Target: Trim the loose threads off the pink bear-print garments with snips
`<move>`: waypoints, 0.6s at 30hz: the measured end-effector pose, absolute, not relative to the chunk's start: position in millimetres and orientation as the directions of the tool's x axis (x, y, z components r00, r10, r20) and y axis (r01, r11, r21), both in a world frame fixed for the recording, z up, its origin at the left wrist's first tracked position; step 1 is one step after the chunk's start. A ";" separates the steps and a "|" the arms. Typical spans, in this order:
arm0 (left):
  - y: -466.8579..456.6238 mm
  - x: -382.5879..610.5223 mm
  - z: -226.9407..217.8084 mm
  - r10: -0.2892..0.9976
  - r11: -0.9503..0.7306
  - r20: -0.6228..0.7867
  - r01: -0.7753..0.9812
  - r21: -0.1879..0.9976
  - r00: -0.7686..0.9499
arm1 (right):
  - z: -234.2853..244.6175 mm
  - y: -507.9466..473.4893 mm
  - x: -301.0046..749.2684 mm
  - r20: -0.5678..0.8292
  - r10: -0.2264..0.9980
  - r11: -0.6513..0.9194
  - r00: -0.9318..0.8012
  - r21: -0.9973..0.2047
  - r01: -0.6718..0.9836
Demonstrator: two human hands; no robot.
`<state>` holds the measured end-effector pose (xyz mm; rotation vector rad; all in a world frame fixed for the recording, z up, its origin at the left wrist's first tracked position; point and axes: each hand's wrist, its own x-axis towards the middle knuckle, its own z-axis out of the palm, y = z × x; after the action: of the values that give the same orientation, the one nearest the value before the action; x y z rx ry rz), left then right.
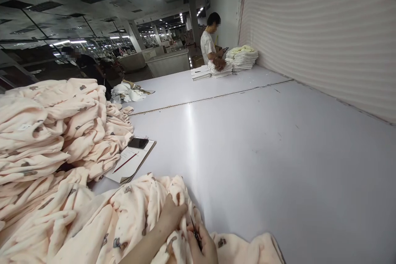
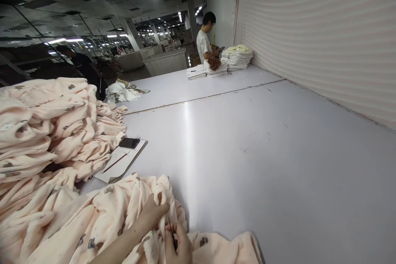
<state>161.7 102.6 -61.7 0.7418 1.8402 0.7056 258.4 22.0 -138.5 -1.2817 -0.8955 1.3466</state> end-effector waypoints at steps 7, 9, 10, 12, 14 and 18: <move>63.8 144.3 -54.7 0.703 0.612 -0.589 -0.082 0.786 -0.398 | -113.7 28.8 295.2 -0.020 1.000 -0.021 0.014 -1.000 0.023; 57.3 142.9 -54.8 0.698 0.598 -0.611 -0.166 0.785 -0.374 | -103.2 40.6 311.2 0.013 0.996 0.022 -0.083 -0.994 0.110; 55.5 143.1 -55.0 0.700 0.587 -0.615 -0.199 0.785 -0.363 | -97.9 46.5 317.3 0.005 0.988 0.030 -0.152 -0.986 0.163; 53.8 144.1 -55.1 0.704 0.567 -0.616 -0.241 0.787 -0.353 | -88.5 56.1 324.2 -0.029 0.962 0.048 -0.272 -0.961 0.273; 53.3 145.2 -54.4 0.705 0.547 -0.620 -0.292 0.784 -0.345 | -82.3 61.3 324.3 -0.043 0.949 0.074 -0.313 -0.933 0.353; 53.0 146.9 -50.6 0.701 0.509 -0.633 -0.393 0.766 -0.327 | -81.9 62.1 317.8 -0.018 0.951 0.093 -0.309 -0.936 0.340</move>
<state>146.9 53.0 -50.6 0.2757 1.5437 1.1311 317.8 62.1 -81.9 -1.2754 -1.7334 1.2168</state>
